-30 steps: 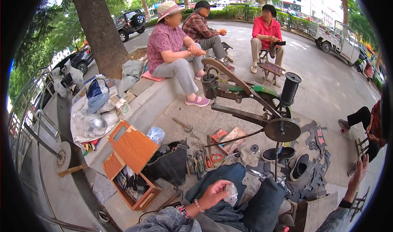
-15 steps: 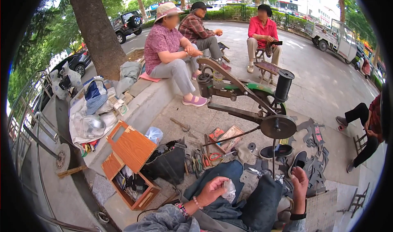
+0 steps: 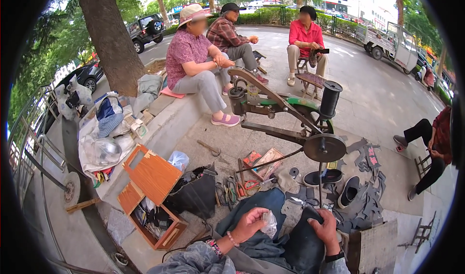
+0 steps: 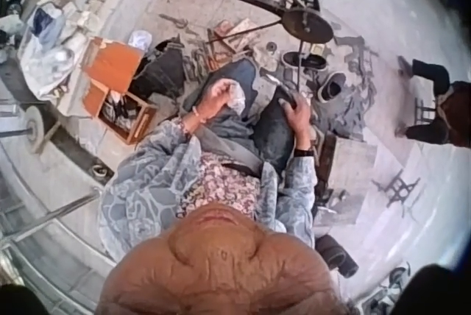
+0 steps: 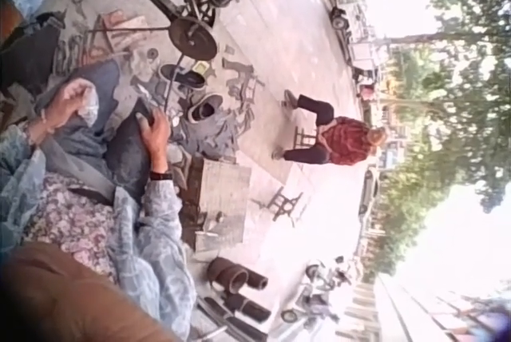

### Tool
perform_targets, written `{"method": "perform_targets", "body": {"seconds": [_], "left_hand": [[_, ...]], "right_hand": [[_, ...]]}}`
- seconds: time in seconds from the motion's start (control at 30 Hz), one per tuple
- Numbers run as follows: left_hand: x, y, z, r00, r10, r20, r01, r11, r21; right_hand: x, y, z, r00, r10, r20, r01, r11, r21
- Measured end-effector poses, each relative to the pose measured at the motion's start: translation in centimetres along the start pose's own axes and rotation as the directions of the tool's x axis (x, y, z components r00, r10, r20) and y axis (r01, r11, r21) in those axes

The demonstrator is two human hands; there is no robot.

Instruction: Manually repairing or preparing footwear components using a manual sewing/cobbling machine and hand tools outdoors.

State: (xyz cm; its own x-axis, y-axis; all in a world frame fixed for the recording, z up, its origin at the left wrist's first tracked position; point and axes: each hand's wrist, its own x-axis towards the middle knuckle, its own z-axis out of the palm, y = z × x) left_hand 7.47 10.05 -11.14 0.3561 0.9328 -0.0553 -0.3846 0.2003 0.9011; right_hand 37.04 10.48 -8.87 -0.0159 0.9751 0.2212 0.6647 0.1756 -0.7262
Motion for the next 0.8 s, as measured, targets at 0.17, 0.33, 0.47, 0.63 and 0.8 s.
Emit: {"method": "perform_targets", "body": {"seconds": [0.17, 0.33, 0.47, 0.63, 0.8], "left_hand": [[0.3, 0.1, 0.1, 1.0, 0.008, -0.008, -0.007, 1.0, 0.015], [0.3, -0.1, -0.1, 1.0, 0.004, -0.004, -0.004, 1.0, 0.026], [0.1, -0.1, 0.0, 1.0, 0.014, -0.003, -0.014, 1.0, 0.023], [0.0, -0.2, 0.2, 1.0, 0.021, 0.002, -0.021, 1.0, 0.002], [1.3, -0.7, 1.3, 1.0, -0.011, 0.009, 0.011, 1.0, -0.012]], "right_hand": [[0.1, -0.5, 0.2, 1.0, 0.003, -0.007, -0.003, 1.0, -0.012], [-0.2, -0.1, 0.4, 1.0, -0.005, -0.021, 0.005, 1.0, -0.028], [-0.2, 0.0, 0.5, 1.0, -0.01, -0.02, 0.01, 1.0, -0.027], [-0.4, -0.2, 0.3, 1.0, -0.004, -0.028, 0.003, 1.0, -0.019], [-1.0, 0.9, -0.8, 0.997, -0.025, -0.07, 0.02, 0.998, -0.064]]}}
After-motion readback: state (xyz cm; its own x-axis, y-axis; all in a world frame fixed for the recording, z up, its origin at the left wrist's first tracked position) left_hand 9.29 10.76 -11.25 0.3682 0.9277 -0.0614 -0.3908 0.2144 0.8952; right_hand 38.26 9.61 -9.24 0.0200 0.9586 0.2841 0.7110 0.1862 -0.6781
